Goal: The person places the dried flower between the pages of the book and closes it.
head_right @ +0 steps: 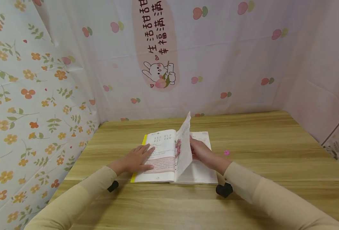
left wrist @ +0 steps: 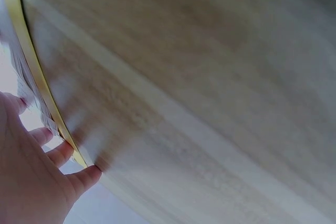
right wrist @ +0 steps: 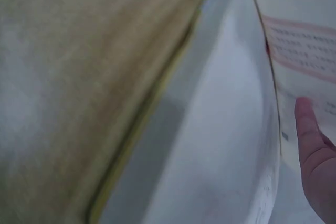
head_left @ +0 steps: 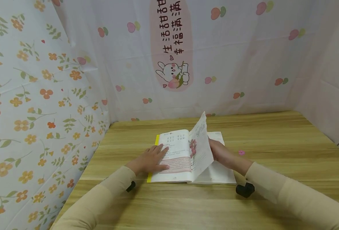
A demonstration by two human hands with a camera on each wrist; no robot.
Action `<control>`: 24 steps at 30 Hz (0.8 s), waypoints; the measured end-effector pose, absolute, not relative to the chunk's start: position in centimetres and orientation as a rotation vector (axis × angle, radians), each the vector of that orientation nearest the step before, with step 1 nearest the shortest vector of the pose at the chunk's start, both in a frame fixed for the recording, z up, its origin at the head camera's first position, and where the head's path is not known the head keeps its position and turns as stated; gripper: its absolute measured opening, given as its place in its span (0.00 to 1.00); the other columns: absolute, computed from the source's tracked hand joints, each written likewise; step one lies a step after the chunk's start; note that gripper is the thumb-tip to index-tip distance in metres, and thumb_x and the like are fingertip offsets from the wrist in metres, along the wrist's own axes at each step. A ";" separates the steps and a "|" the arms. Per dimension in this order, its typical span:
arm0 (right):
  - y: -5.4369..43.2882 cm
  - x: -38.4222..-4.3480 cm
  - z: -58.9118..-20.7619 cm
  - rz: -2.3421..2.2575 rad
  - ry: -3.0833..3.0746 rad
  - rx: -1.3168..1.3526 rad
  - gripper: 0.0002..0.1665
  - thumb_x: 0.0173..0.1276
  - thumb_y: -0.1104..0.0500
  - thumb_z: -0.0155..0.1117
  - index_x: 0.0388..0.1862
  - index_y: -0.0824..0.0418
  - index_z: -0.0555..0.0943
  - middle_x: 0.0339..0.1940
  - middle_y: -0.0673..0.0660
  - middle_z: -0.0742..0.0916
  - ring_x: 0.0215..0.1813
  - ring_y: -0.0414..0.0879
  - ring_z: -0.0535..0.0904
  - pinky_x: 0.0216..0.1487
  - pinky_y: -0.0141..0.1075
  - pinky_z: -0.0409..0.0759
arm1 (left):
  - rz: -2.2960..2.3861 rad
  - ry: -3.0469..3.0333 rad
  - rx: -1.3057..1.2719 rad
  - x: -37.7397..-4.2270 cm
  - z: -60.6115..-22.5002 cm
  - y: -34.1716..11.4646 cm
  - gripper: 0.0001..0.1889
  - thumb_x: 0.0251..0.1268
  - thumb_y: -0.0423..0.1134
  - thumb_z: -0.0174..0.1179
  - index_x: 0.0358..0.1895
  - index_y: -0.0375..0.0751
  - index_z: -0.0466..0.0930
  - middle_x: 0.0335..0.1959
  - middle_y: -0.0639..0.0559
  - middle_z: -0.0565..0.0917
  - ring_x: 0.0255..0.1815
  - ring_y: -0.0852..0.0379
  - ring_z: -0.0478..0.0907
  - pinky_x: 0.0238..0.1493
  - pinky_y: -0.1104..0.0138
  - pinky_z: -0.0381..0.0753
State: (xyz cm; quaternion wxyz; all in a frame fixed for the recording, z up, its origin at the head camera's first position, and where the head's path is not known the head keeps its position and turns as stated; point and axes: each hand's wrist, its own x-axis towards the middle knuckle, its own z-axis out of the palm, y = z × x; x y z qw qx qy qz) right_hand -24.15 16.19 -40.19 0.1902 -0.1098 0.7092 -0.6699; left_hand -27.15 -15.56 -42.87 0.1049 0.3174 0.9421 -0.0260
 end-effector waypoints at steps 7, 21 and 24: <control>13.8 -22.5 -40.9 -1.554 2.297 -0.557 0.46 0.76 0.42 0.51 0.80 0.60 0.43 0.77 0.66 0.58 0.70 0.61 0.64 0.64 0.51 0.67 | -0.070 2.775 0.916 -27.2 -43.0 -15.5 0.47 0.65 0.72 0.43 0.79 0.49 0.43 0.78 0.42 0.47 0.76 0.41 0.47 0.70 0.46 0.52; 11.9 -21.4 -41.5 -0.999 2.662 -0.946 0.54 0.68 0.35 0.58 0.80 0.58 0.47 0.79 0.61 0.46 0.78 0.54 0.43 0.71 0.51 0.52 | -0.047 2.790 0.997 -27.4 -42.8 -15.9 0.40 0.70 0.58 0.52 0.76 0.38 0.53 0.77 0.39 0.50 0.74 0.40 0.51 0.67 0.46 0.57; 11.8 -21.3 -41.6 -1.000 2.674 -0.998 0.51 0.68 0.38 0.60 0.79 0.58 0.51 0.79 0.62 0.49 0.78 0.55 0.45 0.71 0.52 0.54 | 0.007 2.798 1.027 -27.6 -42.8 -16.1 0.39 0.70 0.56 0.52 0.76 0.36 0.53 0.76 0.39 0.52 0.74 0.40 0.52 0.68 0.48 0.57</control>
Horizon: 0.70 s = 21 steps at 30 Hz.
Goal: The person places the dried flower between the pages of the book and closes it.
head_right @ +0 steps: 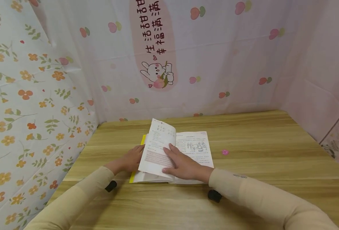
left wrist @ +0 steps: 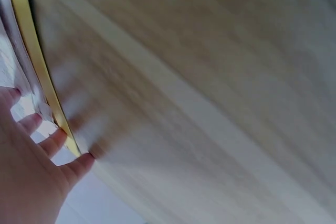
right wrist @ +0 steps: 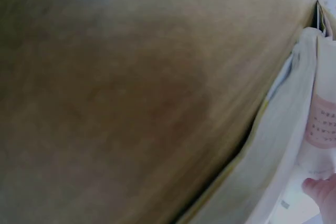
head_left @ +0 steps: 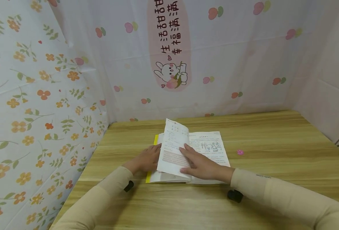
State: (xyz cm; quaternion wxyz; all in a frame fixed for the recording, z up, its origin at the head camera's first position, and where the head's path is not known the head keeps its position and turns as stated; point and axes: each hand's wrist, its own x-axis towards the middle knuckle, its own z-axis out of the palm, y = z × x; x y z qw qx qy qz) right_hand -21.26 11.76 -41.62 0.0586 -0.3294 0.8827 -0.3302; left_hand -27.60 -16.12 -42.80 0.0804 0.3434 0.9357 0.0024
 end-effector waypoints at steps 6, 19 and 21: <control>11.5 -21.3 -42.2 -0.948 2.713 -1.069 0.47 0.68 0.39 0.61 0.77 0.58 0.58 0.79 0.62 0.53 0.77 0.55 0.47 0.71 0.51 0.54 | 0.139 2.818 1.034 -28.2 -42.9 -16.9 0.36 0.70 0.49 0.51 0.76 0.37 0.53 0.75 0.41 0.56 0.74 0.43 0.54 0.70 0.52 0.55; 11.0 -21.5 -42.4 -0.818 2.734 -1.213 0.39 0.70 0.44 0.62 0.73 0.61 0.66 0.75 0.66 0.62 0.76 0.60 0.49 0.70 0.53 0.54 | 0.640 2.799 0.890 -27.9 -42.1 -18.3 0.28 0.75 0.36 0.41 0.75 0.33 0.55 0.74 0.35 0.55 0.74 0.40 0.51 0.70 0.49 0.53; 10.9 -21.4 -42.3 -0.805 2.724 -1.214 0.38 0.70 0.45 0.61 0.73 0.61 0.66 0.75 0.67 0.61 0.76 0.61 0.49 0.70 0.53 0.55 | 0.686 2.797 0.860 -27.9 -42.0 -18.3 0.27 0.75 0.36 0.40 0.75 0.33 0.55 0.74 0.34 0.55 0.74 0.39 0.50 0.70 0.48 0.53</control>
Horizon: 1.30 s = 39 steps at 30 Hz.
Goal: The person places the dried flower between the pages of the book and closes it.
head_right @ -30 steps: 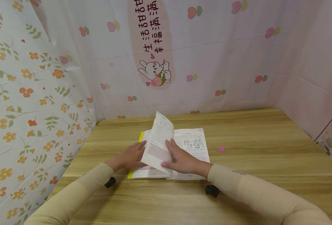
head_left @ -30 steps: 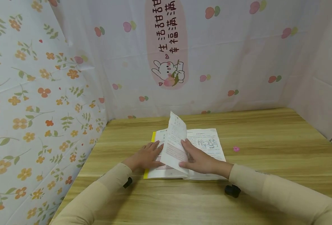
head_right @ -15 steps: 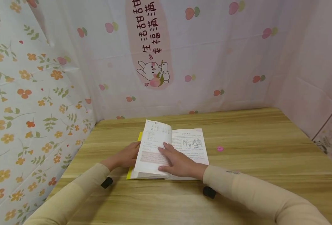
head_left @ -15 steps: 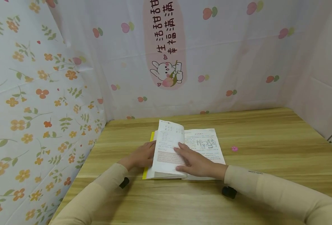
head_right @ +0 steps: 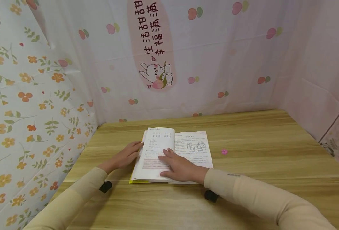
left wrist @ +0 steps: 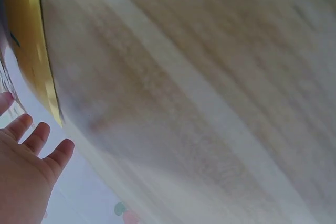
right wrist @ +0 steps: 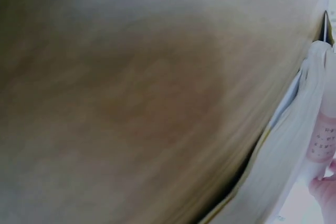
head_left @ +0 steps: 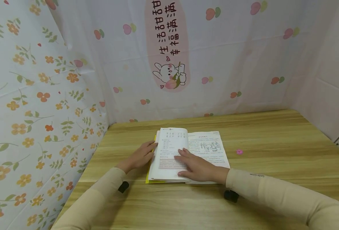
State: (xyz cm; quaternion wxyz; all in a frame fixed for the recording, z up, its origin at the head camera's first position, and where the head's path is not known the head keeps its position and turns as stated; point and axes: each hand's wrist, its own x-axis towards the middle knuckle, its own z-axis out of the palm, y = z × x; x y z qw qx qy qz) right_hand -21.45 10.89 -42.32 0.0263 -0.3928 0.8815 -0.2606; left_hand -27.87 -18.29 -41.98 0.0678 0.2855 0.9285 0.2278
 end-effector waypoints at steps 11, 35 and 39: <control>9.8 -20.9 -41.6 -0.645 2.715 -1.157 0.37 0.70 0.44 0.61 0.72 0.60 0.67 0.76 0.67 0.59 0.77 0.63 0.45 0.71 0.54 0.53 | 0.589 2.893 0.880 -28.0 -41.3 -17.3 0.35 0.76 0.55 0.44 0.77 0.38 0.50 0.75 0.34 0.54 0.74 0.38 0.51 0.69 0.45 0.52; 7.7 -20.7 -41.8 0.037 2.819 -1.230 0.36 0.75 0.40 0.50 0.72 0.61 0.67 0.74 0.66 0.64 0.75 0.65 0.52 0.71 0.53 0.54 | -0.118 2.840 1.024 -27.2 -43.0 -15.1 0.46 0.67 0.70 0.44 0.78 0.43 0.47 0.76 0.38 0.51 0.74 0.39 0.52 0.67 0.42 0.54; 7.8 -20.7 -41.6 0.078 2.810 -1.240 0.36 0.75 0.39 0.48 0.72 0.60 0.66 0.74 0.66 0.64 0.75 0.65 0.52 0.71 0.53 0.55 | -0.116 2.830 1.030 -27.2 -42.9 -15.1 0.46 0.68 0.70 0.44 0.78 0.42 0.47 0.76 0.37 0.52 0.74 0.40 0.52 0.68 0.43 0.55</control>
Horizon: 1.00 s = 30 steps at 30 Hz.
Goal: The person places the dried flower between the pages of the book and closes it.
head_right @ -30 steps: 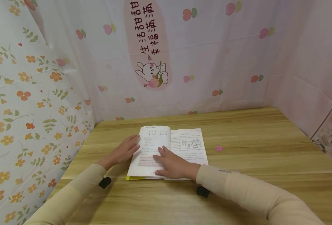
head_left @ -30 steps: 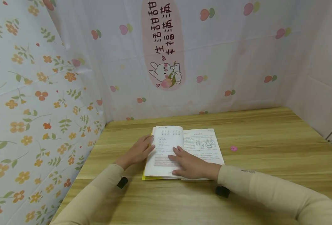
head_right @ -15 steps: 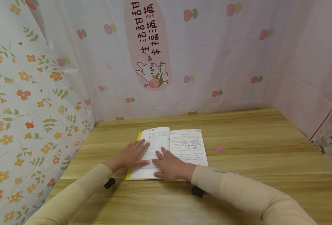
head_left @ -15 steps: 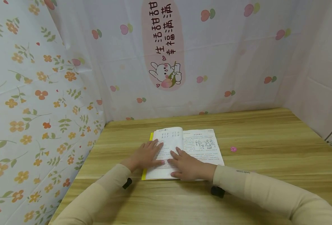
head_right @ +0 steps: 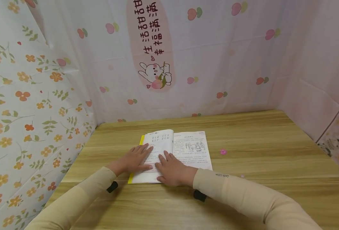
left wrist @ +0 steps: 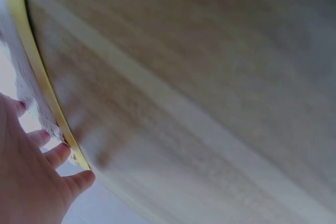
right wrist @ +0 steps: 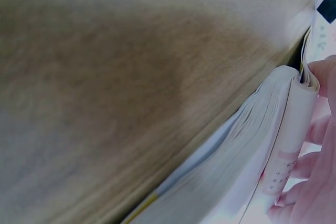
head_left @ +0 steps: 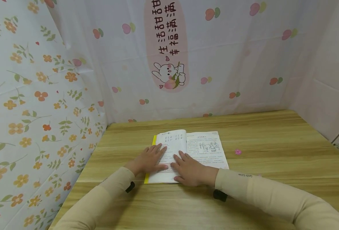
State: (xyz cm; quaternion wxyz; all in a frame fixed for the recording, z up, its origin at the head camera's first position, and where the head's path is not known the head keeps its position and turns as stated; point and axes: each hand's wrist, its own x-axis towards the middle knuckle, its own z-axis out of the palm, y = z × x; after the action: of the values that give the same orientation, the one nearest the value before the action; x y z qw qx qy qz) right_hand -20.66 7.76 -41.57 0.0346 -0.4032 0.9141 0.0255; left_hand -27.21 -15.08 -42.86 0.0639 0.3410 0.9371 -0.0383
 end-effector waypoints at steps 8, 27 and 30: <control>8.1 -20.9 -40.9 -0.077 2.780 -1.226 0.37 0.74 0.38 0.50 0.71 0.60 0.68 0.74 0.64 0.65 0.75 0.63 0.52 0.71 0.53 0.55 | -0.086 2.833 1.063 -27.4 -43.1 -15.4 0.45 0.68 0.69 0.44 0.78 0.41 0.48 0.76 0.36 0.53 0.73 0.39 0.54 0.66 0.46 0.60; 15.4 -23.1 -38.4 -0.676 2.823 -1.083 0.30 0.73 0.48 0.59 0.67 0.64 0.72 0.69 0.64 0.72 0.70 0.58 0.66 0.66 0.53 0.63 | -0.066 2.805 0.996 -27.0 -42.7 -15.1 0.47 0.67 0.70 0.43 0.79 0.44 0.44 0.77 0.39 0.49 0.75 0.41 0.50 0.69 0.48 0.54; 17.4 -23.8 -38.3 -0.847 2.832 -0.990 0.29 0.72 0.50 0.61 0.65 0.64 0.73 0.65 0.63 0.76 0.67 0.59 0.70 0.63 0.53 0.67 | -0.058 2.801 1.003 -27.0 -42.7 -15.1 0.46 0.67 0.70 0.44 0.79 0.44 0.45 0.77 0.39 0.50 0.75 0.40 0.50 0.69 0.47 0.55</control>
State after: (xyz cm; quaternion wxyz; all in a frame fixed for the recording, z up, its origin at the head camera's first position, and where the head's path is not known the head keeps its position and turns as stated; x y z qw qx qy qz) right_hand -23.76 17.36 -38.28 0.0119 -0.3174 0.9084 -0.2717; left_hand -26.98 -15.15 -42.65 0.0828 0.3359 0.9381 -0.0193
